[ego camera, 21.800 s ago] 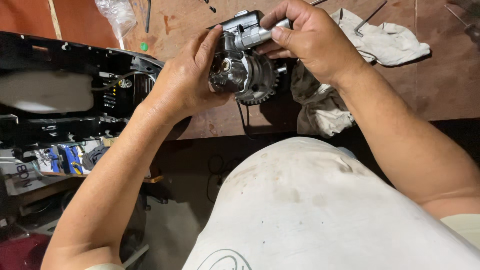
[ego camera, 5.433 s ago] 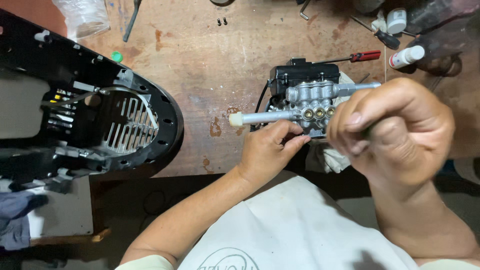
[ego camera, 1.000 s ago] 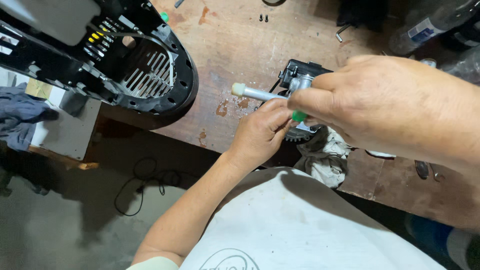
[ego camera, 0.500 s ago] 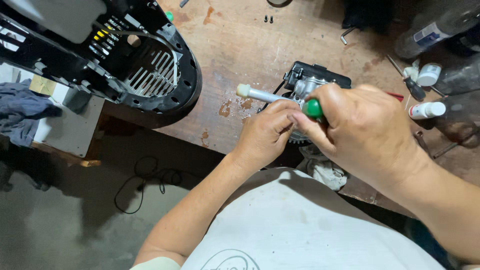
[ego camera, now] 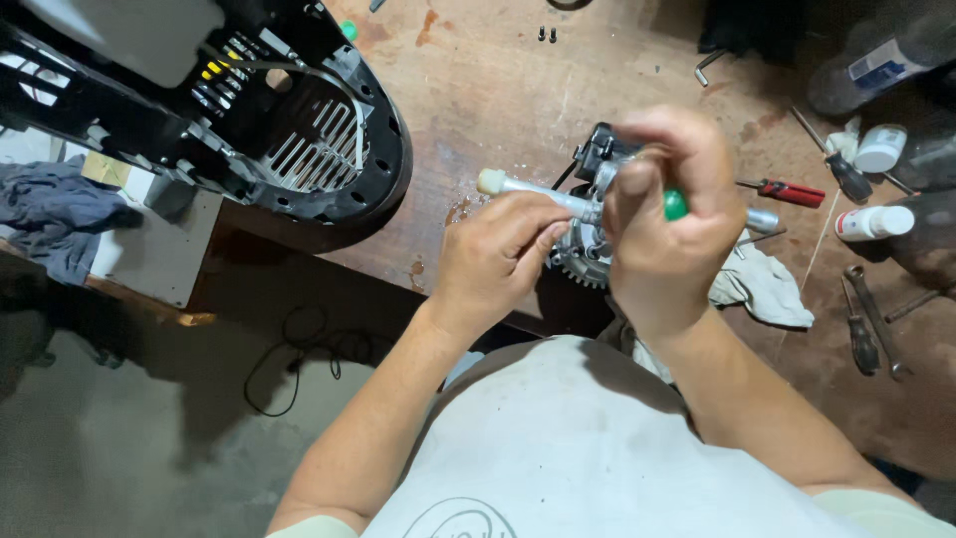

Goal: The person disassembles a mechanical pump assembly by removing several bolts with a wrench and a screwdriver, separating the silver metal housing from the black motor body.

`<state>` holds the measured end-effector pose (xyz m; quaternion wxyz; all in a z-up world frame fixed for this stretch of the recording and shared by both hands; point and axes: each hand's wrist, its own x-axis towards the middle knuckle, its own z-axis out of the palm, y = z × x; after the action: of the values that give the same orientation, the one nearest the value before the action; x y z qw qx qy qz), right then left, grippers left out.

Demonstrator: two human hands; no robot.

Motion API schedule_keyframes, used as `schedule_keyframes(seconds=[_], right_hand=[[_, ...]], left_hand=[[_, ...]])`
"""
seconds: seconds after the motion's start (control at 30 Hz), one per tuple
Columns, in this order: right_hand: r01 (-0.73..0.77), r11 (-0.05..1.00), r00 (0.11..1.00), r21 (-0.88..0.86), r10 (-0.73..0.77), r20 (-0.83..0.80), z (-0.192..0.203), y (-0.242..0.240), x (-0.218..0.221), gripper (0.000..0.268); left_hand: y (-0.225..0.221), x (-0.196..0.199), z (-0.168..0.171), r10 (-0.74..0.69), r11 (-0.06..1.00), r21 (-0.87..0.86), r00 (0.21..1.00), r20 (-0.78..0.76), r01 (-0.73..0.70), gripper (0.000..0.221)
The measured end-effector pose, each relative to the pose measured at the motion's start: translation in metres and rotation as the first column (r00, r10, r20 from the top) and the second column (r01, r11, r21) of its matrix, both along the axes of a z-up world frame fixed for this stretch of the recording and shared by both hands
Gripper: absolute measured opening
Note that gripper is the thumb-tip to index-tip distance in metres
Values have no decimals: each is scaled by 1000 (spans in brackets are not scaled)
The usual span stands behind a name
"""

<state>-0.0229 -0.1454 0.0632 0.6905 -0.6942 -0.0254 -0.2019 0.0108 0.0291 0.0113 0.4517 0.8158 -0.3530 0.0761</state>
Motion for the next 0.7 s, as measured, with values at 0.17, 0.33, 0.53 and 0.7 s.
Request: schedule_keyframes(seconds=[0.17, 0.33, 0.53, 0.7], right_hand=[[-135, 988, 989, -80, 130, -64, 13, -25, 13, 95], [-891, 344, 347, 295, 937, -44, 8, -82, 59, 41], [156, 987, 985, -34, -158, -70, 18, 25, -13, 42], [111, 984, 992, 140, -102, -67, 3, -9, -9, 44]], left_hand=[[17, 51, -6, 26, 947, 314, 993, 111, -60, 43], [18, 90, -19, -237, 802, 551, 970, -58, 229, 43], [18, 77, -21, -186, 816, 560, 982, 18, 144, 54], [19, 80, -26, -225, 832, 517, 974, -13, 199, 48]])
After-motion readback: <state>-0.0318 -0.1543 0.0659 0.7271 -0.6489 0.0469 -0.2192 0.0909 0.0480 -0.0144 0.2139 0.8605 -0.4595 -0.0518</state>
